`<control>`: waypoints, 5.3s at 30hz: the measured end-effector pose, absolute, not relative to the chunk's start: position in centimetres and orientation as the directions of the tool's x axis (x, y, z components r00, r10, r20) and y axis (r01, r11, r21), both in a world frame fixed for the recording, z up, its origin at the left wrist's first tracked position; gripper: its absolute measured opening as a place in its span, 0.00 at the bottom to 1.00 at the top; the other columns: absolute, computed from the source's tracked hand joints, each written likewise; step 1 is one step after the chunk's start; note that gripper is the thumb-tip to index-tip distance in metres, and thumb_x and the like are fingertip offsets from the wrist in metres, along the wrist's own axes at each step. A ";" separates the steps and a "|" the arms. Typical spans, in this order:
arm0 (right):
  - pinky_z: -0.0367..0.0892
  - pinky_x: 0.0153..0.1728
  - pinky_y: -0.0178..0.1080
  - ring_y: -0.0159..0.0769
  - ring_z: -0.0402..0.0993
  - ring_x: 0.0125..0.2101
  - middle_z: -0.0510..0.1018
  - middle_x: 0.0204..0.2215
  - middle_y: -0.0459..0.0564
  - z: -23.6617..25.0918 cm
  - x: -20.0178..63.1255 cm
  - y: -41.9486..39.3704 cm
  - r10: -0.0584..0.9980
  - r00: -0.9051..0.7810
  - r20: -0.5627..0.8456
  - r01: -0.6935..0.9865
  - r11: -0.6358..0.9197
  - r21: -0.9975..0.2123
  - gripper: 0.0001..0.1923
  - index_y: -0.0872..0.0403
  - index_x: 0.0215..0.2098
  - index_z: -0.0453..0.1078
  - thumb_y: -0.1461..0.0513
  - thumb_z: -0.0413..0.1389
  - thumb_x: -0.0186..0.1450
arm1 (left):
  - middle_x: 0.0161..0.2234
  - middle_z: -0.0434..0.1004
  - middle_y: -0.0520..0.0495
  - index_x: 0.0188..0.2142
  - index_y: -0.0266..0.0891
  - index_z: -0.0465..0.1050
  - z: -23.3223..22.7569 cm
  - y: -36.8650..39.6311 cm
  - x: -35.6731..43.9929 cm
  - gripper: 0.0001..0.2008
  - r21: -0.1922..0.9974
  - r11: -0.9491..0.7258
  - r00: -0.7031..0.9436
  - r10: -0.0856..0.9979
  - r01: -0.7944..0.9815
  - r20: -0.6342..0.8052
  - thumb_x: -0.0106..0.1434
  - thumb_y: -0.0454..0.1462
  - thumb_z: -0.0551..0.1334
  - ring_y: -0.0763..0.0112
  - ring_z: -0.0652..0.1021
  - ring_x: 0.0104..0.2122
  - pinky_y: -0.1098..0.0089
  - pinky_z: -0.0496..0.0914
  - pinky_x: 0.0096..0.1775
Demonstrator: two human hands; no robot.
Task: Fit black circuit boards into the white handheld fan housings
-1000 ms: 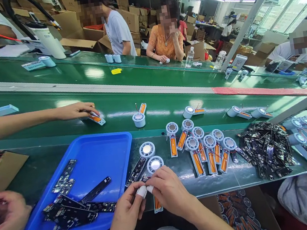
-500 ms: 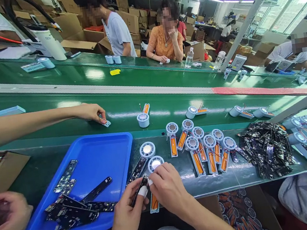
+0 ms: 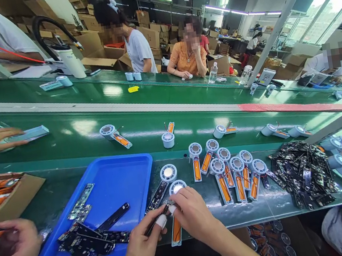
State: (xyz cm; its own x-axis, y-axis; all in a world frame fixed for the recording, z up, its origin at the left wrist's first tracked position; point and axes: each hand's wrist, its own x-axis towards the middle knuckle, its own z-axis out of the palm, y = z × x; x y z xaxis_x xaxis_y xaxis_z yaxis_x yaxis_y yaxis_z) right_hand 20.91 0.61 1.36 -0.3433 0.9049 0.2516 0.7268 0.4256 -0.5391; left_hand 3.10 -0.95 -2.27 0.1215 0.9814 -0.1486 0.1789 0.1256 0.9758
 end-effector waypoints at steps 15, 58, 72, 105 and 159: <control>0.72 0.42 0.40 0.41 0.76 0.41 0.80 0.40 0.53 1.9 22.4 -0.2 0.945 -0.150 0.291 0.635 0.317 -0.704 0.09 0.52 0.45 0.76 0.64 0.54 0.70 | 0.40 0.85 0.41 0.52 0.41 0.75 -1.2 -0.4 2.2 0.21 0.959 0.154 0.211 0.956 0.237 -0.206 0.61 0.45 0.59 0.58 0.83 0.41 0.61 0.76 0.46; 0.65 0.34 0.34 0.32 0.71 0.29 0.78 0.29 0.46 1.2 20.1 0.1 0.997 -0.003 -0.072 0.264 -0.069 -0.962 0.09 0.54 0.34 0.79 0.65 0.56 0.60 | 0.37 0.87 0.44 0.43 0.43 0.75 -1.4 -0.5 2.7 0.17 0.928 0.103 0.141 0.976 0.358 -0.163 0.60 0.45 0.56 0.59 0.86 0.33 0.65 0.80 0.33; 0.69 0.39 0.37 0.38 0.73 0.38 0.78 0.38 0.52 0.8 19.9 -0.6 0.938 -0.209 0.277 0.709 0.340 -0.617 0.15 0.54 0.42 0.74 0.73 0.50 0.64 | 0.36 0.87 0.43 0.41 0.41 0.75 -0.7 -1.1 3.6 0.17 0.944 0.161 0.049 0.982 0.288 -0.183 0.60 0.47 0.56 0.58 0.86 0.32 0.64 0.80 0.31; 0.69 0.42 0.40 0.39 0.73 0.40 0.79 0.37 0.51 1.2 21.0 0.8 0.936 -0.272 0.225 0.512 0.338 -0.789 0.10 0.51 0.41 0.78 0.66 0.54 0.70 | 0.39 0.86 0.43 0.38 0.42 0.84 -0.4 0.2 2.6 0.13 0.982 -0.015 0.193 0.981 0.187 -0.022 0.62 0.41 0.60 0.58 0.84 0.38 0.66 0.79 0.40; 0.67 0.33 0.35 0.34 0.73 0.32 0.75 0.32 0.45 2.3 21.9 0.4 0.998 0.012 -0.055 0.144 -0.056 -0.988 0.19 0.51 0.52 0.65 0.59 0.59 0.63 | 0.49 0.79 0.40 0.51 0.41 0.66 -1.8 1.1 6.4 0.25 0.951 0.262 0.103 0.963 -0.166 -0.248 0.62 0.54 0.61 0.55 0.78 0.50 0.58 0.69 0.53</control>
State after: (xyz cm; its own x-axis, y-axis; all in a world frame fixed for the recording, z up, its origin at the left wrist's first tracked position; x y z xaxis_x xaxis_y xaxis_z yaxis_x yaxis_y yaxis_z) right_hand 21.87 0.35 2.28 0.0123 0.9984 -0.0552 0.1440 -0.0564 -0.9880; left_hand 6.40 1.15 -1.81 0.1031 0.9633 -0.2478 -0.1659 0.2623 0.9506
